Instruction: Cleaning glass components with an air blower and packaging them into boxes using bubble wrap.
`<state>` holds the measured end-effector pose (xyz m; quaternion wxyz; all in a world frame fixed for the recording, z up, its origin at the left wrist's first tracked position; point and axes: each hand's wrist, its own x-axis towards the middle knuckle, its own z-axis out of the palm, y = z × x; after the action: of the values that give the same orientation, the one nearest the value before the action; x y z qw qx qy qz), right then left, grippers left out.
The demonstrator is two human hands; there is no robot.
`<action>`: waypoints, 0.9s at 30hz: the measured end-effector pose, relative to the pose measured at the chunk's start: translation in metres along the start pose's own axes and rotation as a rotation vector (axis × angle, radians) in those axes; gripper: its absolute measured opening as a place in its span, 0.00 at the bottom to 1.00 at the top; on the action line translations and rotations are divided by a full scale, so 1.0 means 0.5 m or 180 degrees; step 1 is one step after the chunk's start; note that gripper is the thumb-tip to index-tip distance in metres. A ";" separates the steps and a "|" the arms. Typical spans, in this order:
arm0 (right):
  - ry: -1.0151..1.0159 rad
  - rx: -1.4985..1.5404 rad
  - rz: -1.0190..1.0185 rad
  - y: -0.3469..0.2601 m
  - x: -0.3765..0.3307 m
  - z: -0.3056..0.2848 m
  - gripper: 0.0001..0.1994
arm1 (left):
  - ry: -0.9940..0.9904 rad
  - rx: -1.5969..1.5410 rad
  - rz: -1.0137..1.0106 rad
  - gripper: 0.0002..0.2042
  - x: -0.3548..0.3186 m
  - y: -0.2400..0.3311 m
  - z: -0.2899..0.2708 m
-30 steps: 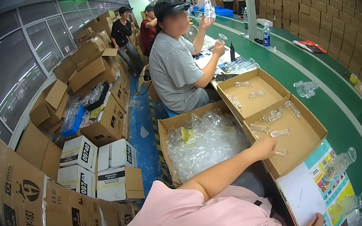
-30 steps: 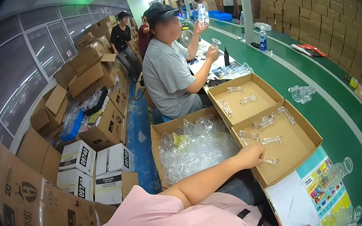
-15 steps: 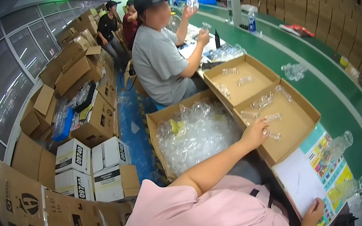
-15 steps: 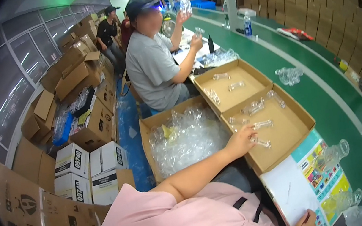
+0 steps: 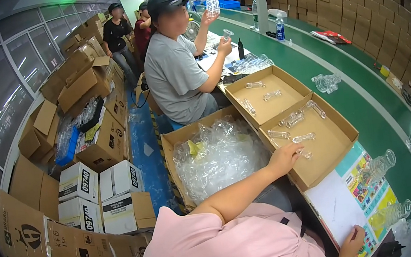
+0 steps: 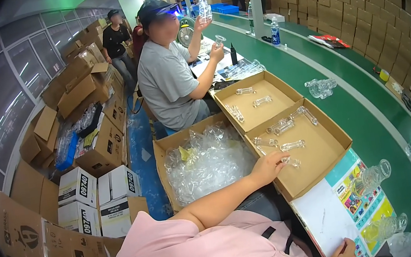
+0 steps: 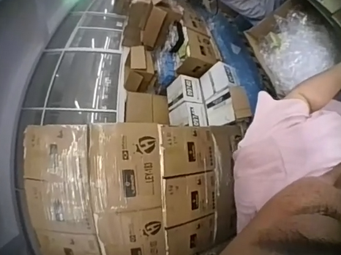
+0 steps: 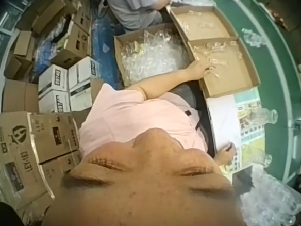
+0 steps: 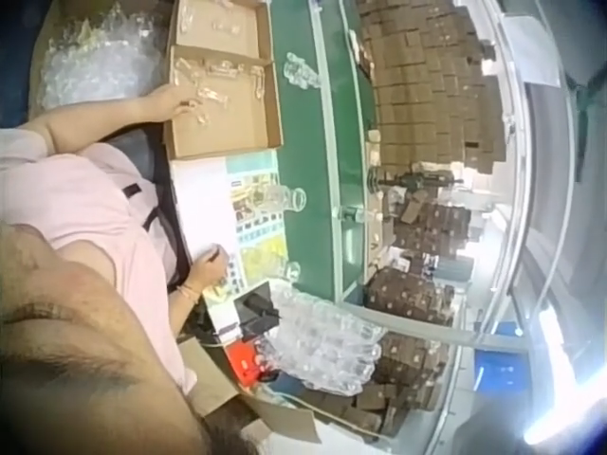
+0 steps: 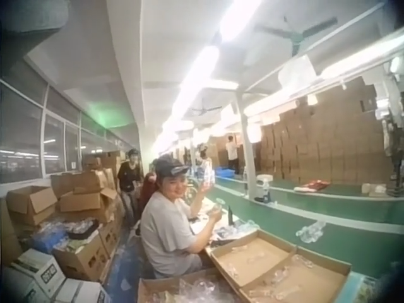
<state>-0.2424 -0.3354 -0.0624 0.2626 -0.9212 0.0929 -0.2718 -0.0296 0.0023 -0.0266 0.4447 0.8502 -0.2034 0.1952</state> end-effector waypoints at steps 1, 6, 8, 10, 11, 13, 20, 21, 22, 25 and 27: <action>0.0010 -0.0033 -0.0001 0.004 -0.003 0.002 0.06 | -0.0037 0.0018 0.0049 0.14 -0.001 -0.002 0.002; -0.0027 -0.0246 -0.0327 0.001 0.002 0.009 0.07 | 0.0058 0.0003 0.0235 0.14 -0.006 -0.012 0.015; -0.0068 -0.0200 -0.0258 0.008 0.002 0.013 0.07 | 0.0051 -0.0001 0.0165 0.14 -0.005 -0.010 0.009; 0.0007 0.0011 0.0113 0.023 -0.004 0.019 0.07 | -0.0195 -0.0130 0.0081 0.15 0.001 -0.003 0.003; -0.0004 0.0033 0.0073 0.027 -0.002 0.023 0.07 | -0.0155 -0.0107 0.0069 0.15 0.001 -0.005 0.002; -0.0072 -0.0037 -0.0005 0.032 -0.003 0.023 0.09 | -0.0148 -0.0106 0.0189 0.16 -0.004 -0.008 0.003; -0.0452 -0.0502 -0.0208 -0.016 0.012 -0.016 0.13 | -0.0242 -0.0128 0.0091 0.13 -0.010 -0.024 0.013; -0.0455 -0.0515 -0.0224 -0.022 0.011 -0.017 0.13 | -0.0284 0.0013 0.0164 0.13 -0.009 -0.033 0.019; -0.0397 -0.0484 -0.0182 -0.026 0.010 -0.017 0.13 | -0.0329 0.0154 0.0236 0.13 -0.010 -0.041 0.026; -0.0448 -0.0496 -0.0008 -0.042 0.016 -0.024 0.13 | -0.0141 0.0353 0.0141 0.14 -0.006 0.008 0.010; -0.0573 -0.0525 0.0074 -0.044 0.014 -0.025 0.13 | -0.0609 0.0497 0.0038 0.15 0.005 0.004 0.004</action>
<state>-0.2431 -0.3246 -0.0386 0.1963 -0.9592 0.1017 -0.1764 -0.0284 -0.0011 -0.0250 0.3545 0.8957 -0.2341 0.1311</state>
